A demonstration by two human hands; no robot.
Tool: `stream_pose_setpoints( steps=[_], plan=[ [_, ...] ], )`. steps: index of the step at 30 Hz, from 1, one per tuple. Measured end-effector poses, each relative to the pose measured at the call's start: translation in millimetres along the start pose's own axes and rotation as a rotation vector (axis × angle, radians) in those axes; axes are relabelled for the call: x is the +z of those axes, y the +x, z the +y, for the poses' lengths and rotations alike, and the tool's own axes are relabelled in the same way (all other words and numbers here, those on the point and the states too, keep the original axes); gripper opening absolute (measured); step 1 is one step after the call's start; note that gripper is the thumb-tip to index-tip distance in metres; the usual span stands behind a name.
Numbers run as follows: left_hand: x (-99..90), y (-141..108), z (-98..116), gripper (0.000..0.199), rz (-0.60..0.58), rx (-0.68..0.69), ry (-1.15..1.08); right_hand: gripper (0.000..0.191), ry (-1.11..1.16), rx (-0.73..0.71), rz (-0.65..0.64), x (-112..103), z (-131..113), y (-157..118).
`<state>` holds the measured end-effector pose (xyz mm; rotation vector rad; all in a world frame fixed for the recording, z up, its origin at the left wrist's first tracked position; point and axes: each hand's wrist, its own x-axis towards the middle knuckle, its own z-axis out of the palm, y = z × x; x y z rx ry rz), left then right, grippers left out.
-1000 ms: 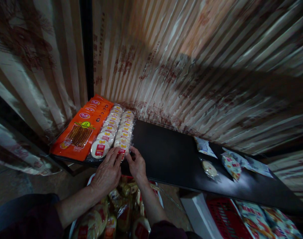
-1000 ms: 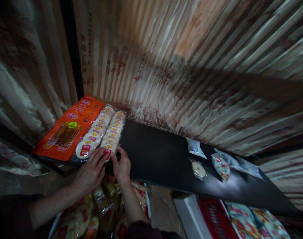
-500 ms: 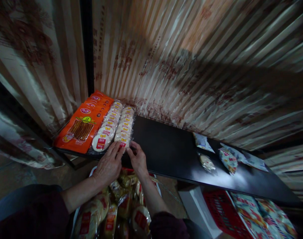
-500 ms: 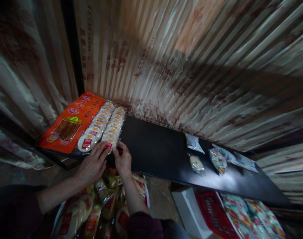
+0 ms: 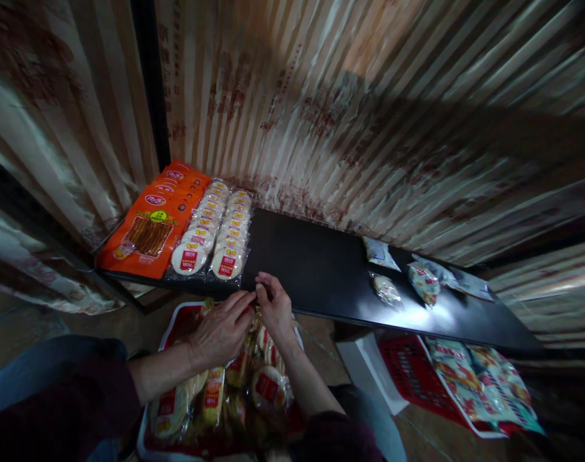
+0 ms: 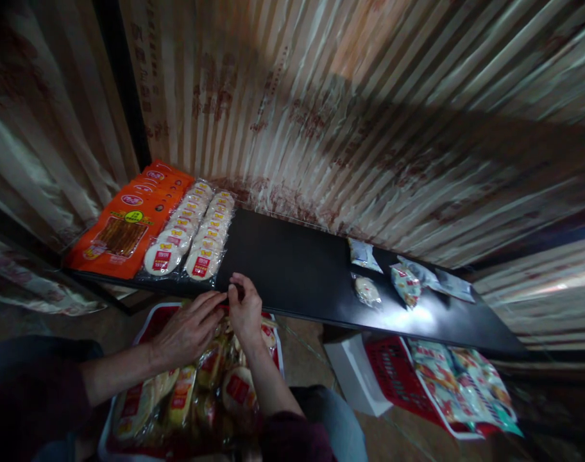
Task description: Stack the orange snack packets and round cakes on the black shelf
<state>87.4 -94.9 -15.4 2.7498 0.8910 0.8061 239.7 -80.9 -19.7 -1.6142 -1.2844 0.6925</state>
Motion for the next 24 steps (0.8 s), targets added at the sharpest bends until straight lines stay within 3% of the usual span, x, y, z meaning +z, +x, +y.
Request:
stream_pose_setpoints(
  steps=[8,12,18,24],
  plan=[
    [12.6,-4.7,15.6,0.034,-0.151,0.036,-0.163,0.022,-0.121,0.028,-0.054,-37.6,1.0,-40.5],
    [23.8,-3.3,22.3,0.042,-0.166,-0.053,-0.208,0.022,-0.255,-0.003,-0.052,-56.9,9.9,-52.5],
    [47.5,6.9,28.7,0.042,-0.190,-0.121,-0.277,0.025,-0.581,-0.051,0.013,-90.1,29.7,-60.9],
    [67.2,24.1,35.2,0.044,-0.229,-0.121,-0.342,0.029,-0.826,-0.036,-0.056,-105.6,53.6,-58.1]
  ],
)
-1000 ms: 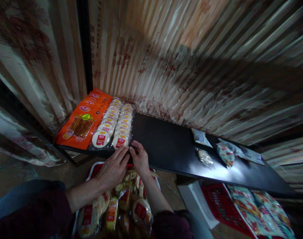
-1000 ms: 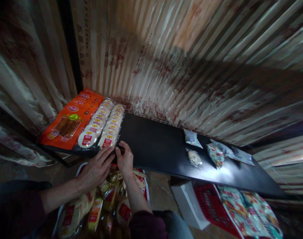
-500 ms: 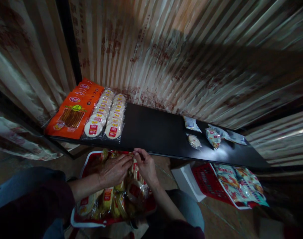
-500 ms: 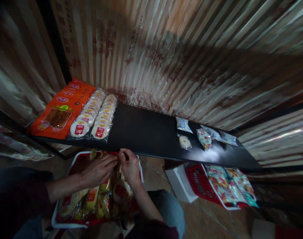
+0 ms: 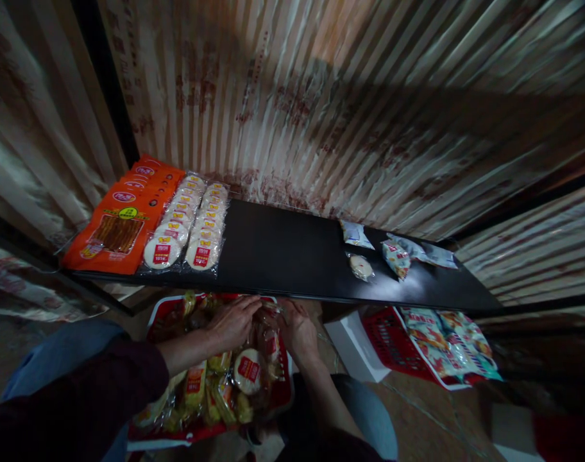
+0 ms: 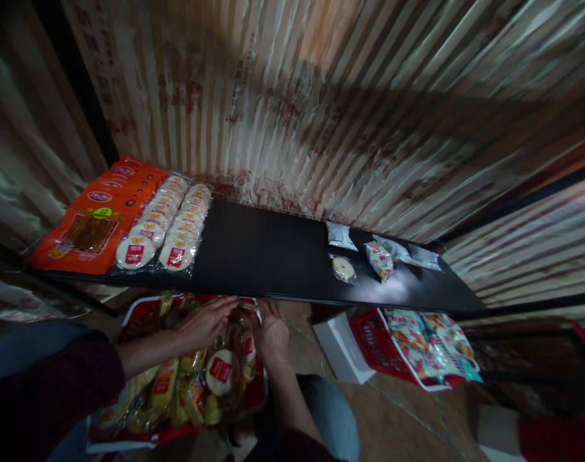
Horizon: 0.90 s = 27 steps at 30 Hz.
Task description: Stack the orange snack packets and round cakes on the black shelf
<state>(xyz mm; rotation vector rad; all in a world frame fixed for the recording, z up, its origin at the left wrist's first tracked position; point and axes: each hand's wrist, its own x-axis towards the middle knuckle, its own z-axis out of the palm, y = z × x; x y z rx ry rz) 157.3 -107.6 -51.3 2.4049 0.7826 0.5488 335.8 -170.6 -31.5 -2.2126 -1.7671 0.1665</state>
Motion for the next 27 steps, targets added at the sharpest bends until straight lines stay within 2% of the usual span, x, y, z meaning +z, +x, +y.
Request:
stream_pose_setpoints(
  steps=[4,8,11,16,21,24,27],
  plan=[
    [8.4,11.8,2.5,0.046,-0.053,-0.001,0.001,0.035,0.023,0.025,-0.030,14.2,12.3,7.9],
    [12.7,16.4,2.3,0.050,-0.101,-0.008,-0.006,0.029,0.059,0.061,-0.054,21.3,17.7,14.5],
    [13.5,16.0,-0.9,0.050,-0.118,-0.003,-0.018,0.024,0.100,0.029,-0.074,20.6,18.7,16.4],
    [14.3,14.9,-3.9,0.051,-0.072,-0.006,-0.078,0.023,0.196,-0.055,-0.079,7.3,14.9,15.9],
    [13.7,15.4,-0.2,0.047,0.016,-0.041,-0.117,0.024,0.291,-0.109,-0.006,-11.8,10.1,13.7],
    [7.3,16.4,2.7,0.041,0.076,-0.058,-0.131,0.023,0.410,-0.123,0.044,-19.1,6.6,12.7],
    [-4.0,17.6,7.1,0.033,0.065,-0.087,-0.215,0.023,0.532,-0.079,0.045,-23.9,0.2,12.2]
  ],
)
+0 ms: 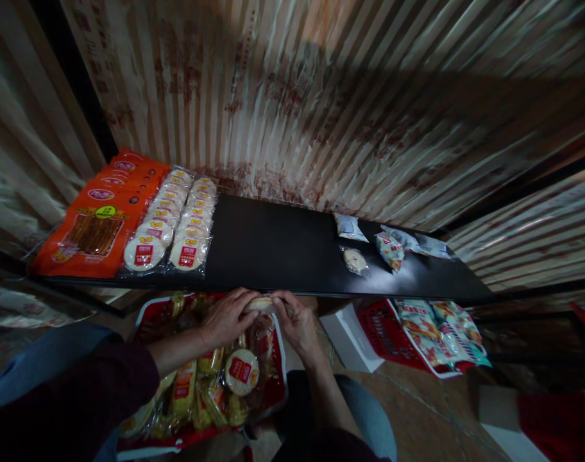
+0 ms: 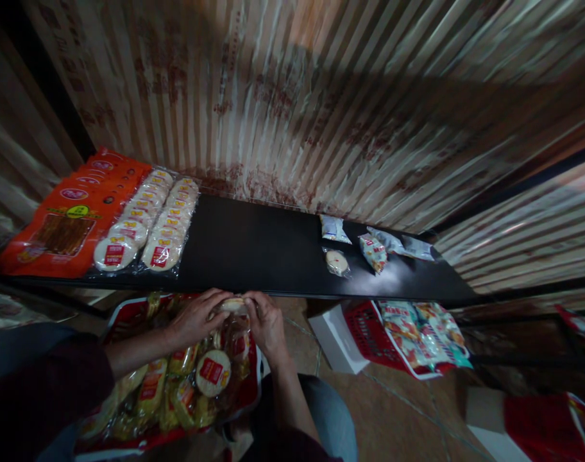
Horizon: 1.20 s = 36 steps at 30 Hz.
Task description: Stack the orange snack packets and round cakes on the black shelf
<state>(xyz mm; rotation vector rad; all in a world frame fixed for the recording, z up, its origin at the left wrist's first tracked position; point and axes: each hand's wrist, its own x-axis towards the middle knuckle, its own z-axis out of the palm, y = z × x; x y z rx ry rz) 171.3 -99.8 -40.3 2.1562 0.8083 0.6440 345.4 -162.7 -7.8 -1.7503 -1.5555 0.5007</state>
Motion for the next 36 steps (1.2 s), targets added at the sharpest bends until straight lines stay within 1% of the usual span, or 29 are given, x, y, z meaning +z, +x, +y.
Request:
stream_pose_setpoints(
  steps=[5,8,11,14,21,25,27,29,33,36],
  plan=[
    [-12.3,-0.5,10.7,0.028,-0.058,-0.172,-0.181,0.024,0.224,0.092,0.047,3.9,-9.5,2.6],
    [-14.8,-2.0,11.5,0.028,-0.073,-0.226,-0.382,0.025,0.375,0.153,0.051,6.8,-11.0,5.4],
    [-18.9,-1.9,9.9,0.031,-0.041,-0.253,-0.601,0.027,0.488,0.187,0.040,8.7,-13.0,8.1],
    [-26.7,0.5,8.6,0.034,0.009,-0.295,-0.710,0.027,0.560,0.227,0.048,10.8,-16.8,10.2],
    [-45.9,6.8,12.4,0.038,0.126,-0.334,-0.719,0.030,0.744,0.266,0.070,17.5,-27.2,13.2],
    [-49.0,8.4,12.9,0.039,0.177,-0.322,-0.736,0.029,0.752,0.285,0.096,21.5,-31.7,15.3],
    [-48.2,8.8,10.8,0.039,0.198,-0.295,-0.746,0.028,0.726,0.298,0.135,23.0,-32.9,16.5],
    [-47.4,8.8,8.6,0.038,0.214,-0.258,-0.725,0.025,0.754,0.332,0.158,24.3,-32.9,17.4],
    [-50.0,7.4,8.3,0.031,0.226,-0.161,-0.567,0.026,0.997,0.437,0.100,26.6,-31.4,17.4],
    [-53.2,6.8,9.9,0.026,0.235,-0.053,-0.464,0.030,1.128,0.509,0.076,26.6,-32.4,16.7]
  ],
)
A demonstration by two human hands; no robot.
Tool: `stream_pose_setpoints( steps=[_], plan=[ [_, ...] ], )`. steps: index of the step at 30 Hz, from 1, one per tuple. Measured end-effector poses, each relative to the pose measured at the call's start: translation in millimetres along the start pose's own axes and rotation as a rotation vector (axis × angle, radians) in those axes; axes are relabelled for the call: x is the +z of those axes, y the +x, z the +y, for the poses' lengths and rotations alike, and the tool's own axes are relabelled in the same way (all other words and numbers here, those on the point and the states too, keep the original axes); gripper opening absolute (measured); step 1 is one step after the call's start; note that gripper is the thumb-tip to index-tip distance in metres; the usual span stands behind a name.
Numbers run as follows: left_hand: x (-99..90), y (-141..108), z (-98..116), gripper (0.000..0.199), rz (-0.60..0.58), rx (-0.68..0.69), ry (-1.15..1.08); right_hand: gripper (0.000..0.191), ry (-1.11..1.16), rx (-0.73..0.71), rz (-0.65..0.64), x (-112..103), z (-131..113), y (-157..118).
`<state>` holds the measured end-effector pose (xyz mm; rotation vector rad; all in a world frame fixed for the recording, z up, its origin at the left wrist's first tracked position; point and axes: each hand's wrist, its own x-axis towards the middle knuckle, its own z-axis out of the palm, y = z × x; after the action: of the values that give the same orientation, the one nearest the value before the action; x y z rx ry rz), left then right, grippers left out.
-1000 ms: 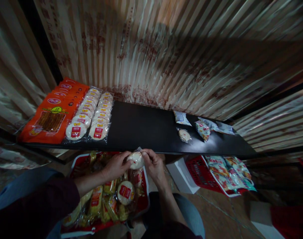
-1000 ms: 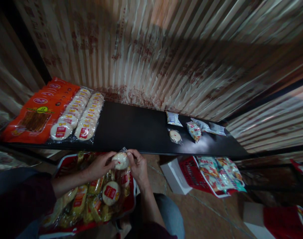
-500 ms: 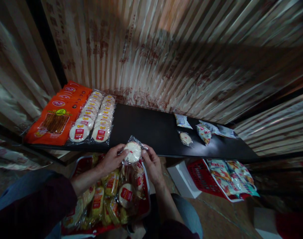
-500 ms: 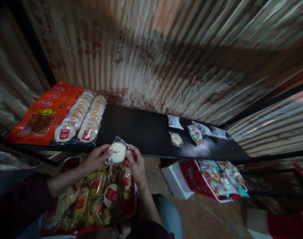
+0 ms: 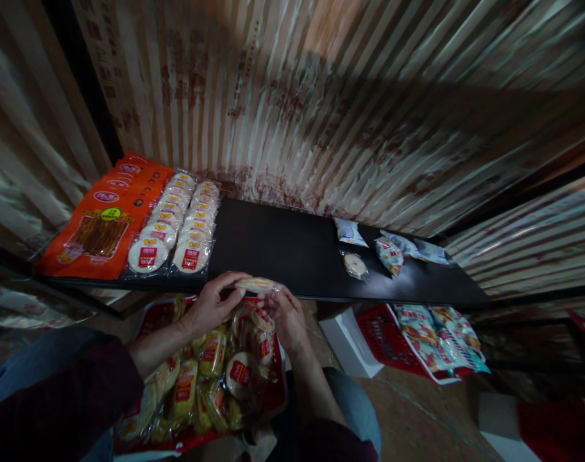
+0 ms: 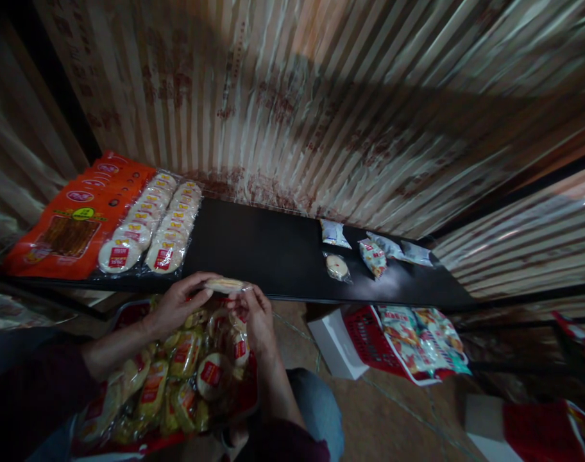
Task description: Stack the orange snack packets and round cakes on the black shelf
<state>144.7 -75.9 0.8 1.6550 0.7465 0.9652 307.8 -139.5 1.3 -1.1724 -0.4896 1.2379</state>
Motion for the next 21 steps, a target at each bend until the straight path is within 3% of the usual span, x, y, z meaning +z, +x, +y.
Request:
stream_pose_setpoints(
  steps=[7,11,15,21],
  plan=[
    [2.2,-0.7,-3.3,0.026,0.016,0.254,0.134,0.031,0.097,-0.005,-0.029,0.8,-3.5,-0.5],
    [4.7,-4.2,-1.1,0.030,0.043,0.386,0.305,0.025,0.193,-0.002,-0.007,1.0,-1.2,1.2],
    [5.7,-6.4,4.3,0.036,0.072,0.537,0.473,0.031,0.236,0.053,-0.058,5.4,0.4,-0.8],
    [4.8,-6.2,7.3,0.032,0.058,0.650,0.648,0.032,0.321,0.094,-0.095,10.5,-2.4,-5.0]
  ],
)
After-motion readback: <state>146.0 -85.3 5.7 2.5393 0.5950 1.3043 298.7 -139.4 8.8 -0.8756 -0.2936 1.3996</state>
